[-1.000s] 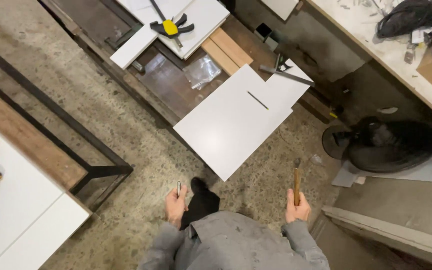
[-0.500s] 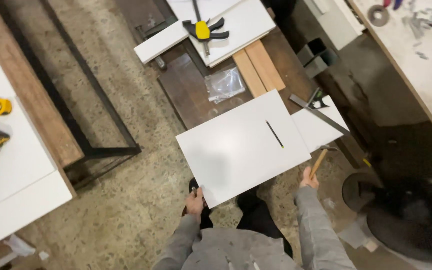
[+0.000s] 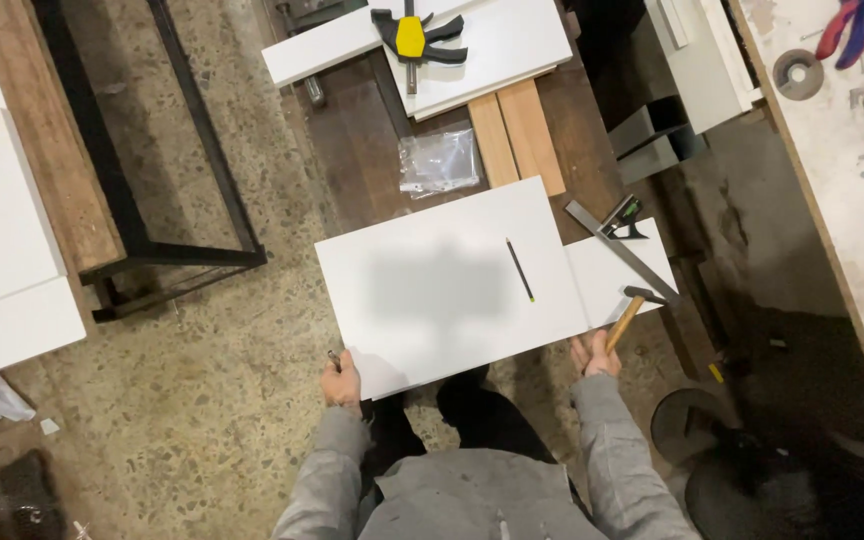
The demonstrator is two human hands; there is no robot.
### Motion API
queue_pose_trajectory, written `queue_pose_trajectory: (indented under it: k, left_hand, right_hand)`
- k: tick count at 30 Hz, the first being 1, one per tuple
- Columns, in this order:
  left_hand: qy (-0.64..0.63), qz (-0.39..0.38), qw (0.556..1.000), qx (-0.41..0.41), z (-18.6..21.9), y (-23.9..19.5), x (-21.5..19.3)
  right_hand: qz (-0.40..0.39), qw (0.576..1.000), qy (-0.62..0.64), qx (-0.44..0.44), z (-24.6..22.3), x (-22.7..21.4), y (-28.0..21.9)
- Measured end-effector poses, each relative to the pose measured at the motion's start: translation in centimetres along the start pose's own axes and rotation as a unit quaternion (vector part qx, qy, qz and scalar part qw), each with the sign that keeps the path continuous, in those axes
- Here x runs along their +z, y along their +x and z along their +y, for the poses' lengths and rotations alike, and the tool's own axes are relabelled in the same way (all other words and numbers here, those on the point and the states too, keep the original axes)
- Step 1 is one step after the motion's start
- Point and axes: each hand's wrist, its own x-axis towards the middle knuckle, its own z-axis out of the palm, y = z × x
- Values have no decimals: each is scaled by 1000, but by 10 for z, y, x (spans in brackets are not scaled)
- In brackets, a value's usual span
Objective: The recorder measures, marks, and drills holes into white wooden boards in a workshop.
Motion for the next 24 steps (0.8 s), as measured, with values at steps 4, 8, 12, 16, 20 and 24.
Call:
queue_pose_trajectory:
  k: [4,8,12,16,20,24]
  left_hand:
    - [-46,35,998,-8,3,-4,1]
    - [35,80,995,55,-24,16,10]
    - [104,110,985,83,-1,-3,12]
    - [152,141,977,48,27,-27,21]
    - [115,135,983,49,33,-40,29]
    - [156,116,978,78,50,-58,37]
  right_hand:
    - [-39,999,23,27,-10,-2,-1]
    - [-67,998,-12,15,-12,-5,-2]
    - [-80,996,-22,15,-13,-5,-5]
    - [-88,996,-11,5,-23,0,-13]
    - [-112,994,-8,6,-20,-6,-9]
    - [-123,989,-58,-64,26,-44,61]
